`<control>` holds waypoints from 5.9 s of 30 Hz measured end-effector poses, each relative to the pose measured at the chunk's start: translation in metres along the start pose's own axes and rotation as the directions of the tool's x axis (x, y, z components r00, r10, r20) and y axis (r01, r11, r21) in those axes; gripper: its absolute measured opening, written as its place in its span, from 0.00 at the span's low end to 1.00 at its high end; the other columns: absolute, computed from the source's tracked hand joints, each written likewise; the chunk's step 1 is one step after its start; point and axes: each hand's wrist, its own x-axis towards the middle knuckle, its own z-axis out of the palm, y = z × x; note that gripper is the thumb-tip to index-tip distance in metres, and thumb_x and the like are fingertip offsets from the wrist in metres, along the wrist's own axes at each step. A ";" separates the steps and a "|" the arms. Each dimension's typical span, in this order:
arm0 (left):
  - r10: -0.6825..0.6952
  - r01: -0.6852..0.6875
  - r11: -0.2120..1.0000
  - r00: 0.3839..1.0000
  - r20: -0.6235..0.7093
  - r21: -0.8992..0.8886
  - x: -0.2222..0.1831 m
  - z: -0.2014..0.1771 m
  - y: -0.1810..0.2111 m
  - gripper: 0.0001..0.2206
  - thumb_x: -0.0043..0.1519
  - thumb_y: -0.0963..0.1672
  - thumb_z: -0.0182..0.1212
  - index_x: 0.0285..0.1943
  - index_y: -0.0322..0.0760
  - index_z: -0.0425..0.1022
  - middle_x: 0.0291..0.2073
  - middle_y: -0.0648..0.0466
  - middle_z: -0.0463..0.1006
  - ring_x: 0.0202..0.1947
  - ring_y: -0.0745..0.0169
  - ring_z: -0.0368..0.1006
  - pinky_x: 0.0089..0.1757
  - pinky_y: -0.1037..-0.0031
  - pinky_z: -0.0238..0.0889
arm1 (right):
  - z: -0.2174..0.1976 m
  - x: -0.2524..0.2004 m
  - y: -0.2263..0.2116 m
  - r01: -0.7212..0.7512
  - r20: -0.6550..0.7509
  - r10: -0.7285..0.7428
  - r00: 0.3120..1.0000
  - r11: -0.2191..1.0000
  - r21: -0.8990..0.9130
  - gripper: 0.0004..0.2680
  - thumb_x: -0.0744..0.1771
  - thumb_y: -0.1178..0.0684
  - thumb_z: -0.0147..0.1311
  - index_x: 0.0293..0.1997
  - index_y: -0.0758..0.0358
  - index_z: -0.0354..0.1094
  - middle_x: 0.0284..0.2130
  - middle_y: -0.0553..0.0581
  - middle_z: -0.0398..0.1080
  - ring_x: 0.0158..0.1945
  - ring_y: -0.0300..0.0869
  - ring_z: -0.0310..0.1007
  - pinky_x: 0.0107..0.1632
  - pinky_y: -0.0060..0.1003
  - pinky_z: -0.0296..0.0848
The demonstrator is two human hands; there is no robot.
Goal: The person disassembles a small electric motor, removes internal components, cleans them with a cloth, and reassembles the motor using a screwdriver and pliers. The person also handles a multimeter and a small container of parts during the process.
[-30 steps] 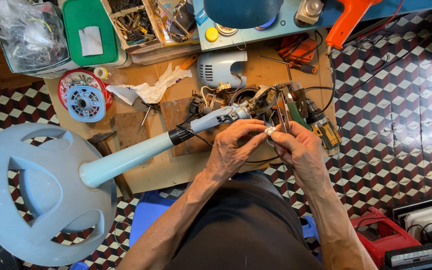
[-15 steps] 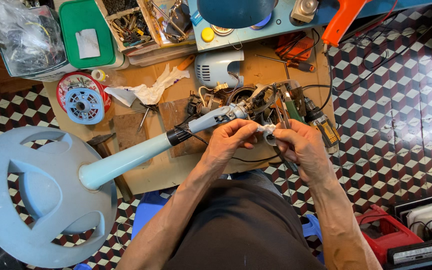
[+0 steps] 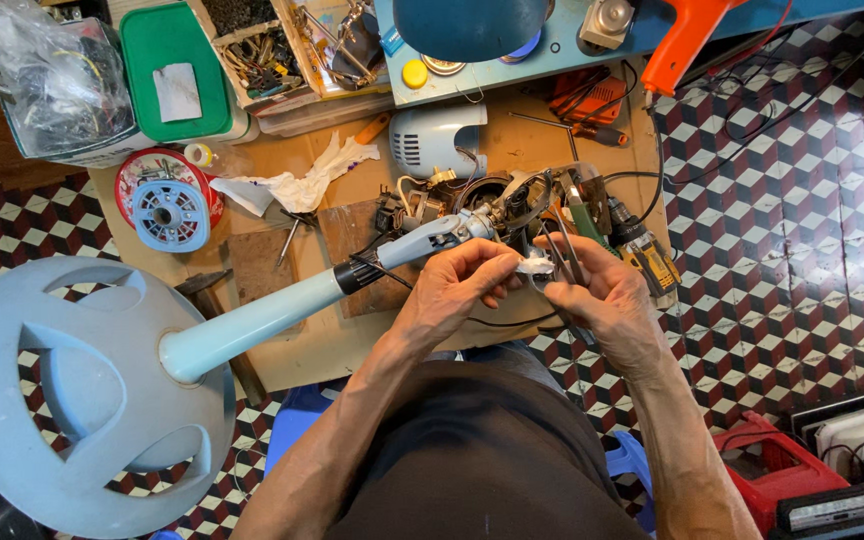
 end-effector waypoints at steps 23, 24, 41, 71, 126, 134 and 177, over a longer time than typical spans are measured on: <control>0.055 -0.067 0.997 0.959 -0.280 -0.036 0.006 0.013 -0.006 0.12 0.63 0.44 0.67 0.50 0.32 0.79 0.37 0.56 0.82 0.38 0.73 0.76 0.41 0.80 0.71 | 0.026 0.014 0.012 -0.111 -0.085 0.128 0.988 0.976 0.188 0.04 0.67 0.56 0.57 0.38 0.65 0.69 0.20 0.44 0.63 0.18 0.26 0.52 0.20 0.22 0.50; 0.098 -0.099 0.995 0.949 -0.300 0.011 0.006 0.014 -0.006 0.11 0.63 0.44 0.67 0.49 0.32 0.79 0.36 0.56 0.82 0.37 0.73 0.76 0.41 0.81 0.72 | 0.028 0.012 0.011 -0.073 -0.110 0.085 0.990 0.992 0.105 0.05 0.67 0.56 0.58 0.39 0.65 0.69 0.21 0.44 0.64 0.21 0.26 0.55 0.23 0.21 0.53; -0.034 -0.003 0.991 0.962 -0.272 -0.132 0.019 0.005 -0.018 0.13 0.64 0.44 0.65 0.54 0.30 0.82 0.40 0.51 0.84 0.39 0.69 0.78 0.44 0.79 0.73 | 0.020 0.013 0.003 -0.187 0.023 0.185 0.982 0.974 0.126 0.12 0.68 0.53 0.51 0.55 0.66 0.71 0.22 0.45 0.64 0.18 0.27 0.51 0.21 0.22 0.49; -0.211 0.032 0.616 0.969 -0.125 -0.787 0.031 -0.003 -0.037 0.09 0.65 0.42 0.63 0.53 0.37 0.75 0.39 0.57 0.79 0.40 0.70 0.76 0.45 0.80 0.73 | 0.051 -0.002 0.009 -0.068 -0.317 -0.013 0.948 0.968 -0.242 0.13 0.67 0.51 0.59 0.55 0.64 0.76 0.26 0.49 0.71 0.24 0.29 0.62 0.25 0.24 0.62; 0.174 -0.038 0.659 0.979 -0.103 0.751 0.125 -0.025 -0.039 0.25 0.54 0.44 0.58 0.64 0.36 0.71 0.43 0.42 0.83 0.44 0.44 0.79 0.47 0.61 0.70 | -0.019 0.106 0.062 -0.127 -0.267 0.004 0.964 0.887 -0.444 0.05 0.64 0.53 0.60 0.32 0.63 0.77 0.21 0.57 0.76 0.23 0.40 0.73 0.28 0.35 0.69; 0.187 -0.025 0.662 0.973 -0.133 0.749 0.122 -0.020 -0.038 0.23 0.55 0.43 0.60 0.62 0.37 0.72 0.45 0.41 0.82 0.45 0.44 0.79 0.47 0.60 0.70 | -0.027 0.126 0.054 -0.460 -0.119 0.453 0.883 0.887 -0.033 0.05 0.66 0.55 0.58 0.34 0.66 0.72 0.20 0.51 0.70 0.15 0.30 0.58 0.16 0.28 0.48; 0.370 -0.161 0.596 0.924 -0.091 0.786 0.079 -0.028 -0.027 0.35 0.59 0.44 0.66 0.74 0.30 0.56 0.61 0.38 0.71 0.60 0.42 0.70 0.58 0.64 0.64 | -0.023 0.024 0.009 -0.194 -0.010 0.201 0.980 0.957 0.217 0.09 0.69 0.54 0.52 0.45 0.71 0.75 0.20 0.50 0.69 0.14 0.26 0.54 0.17 0.19 0.50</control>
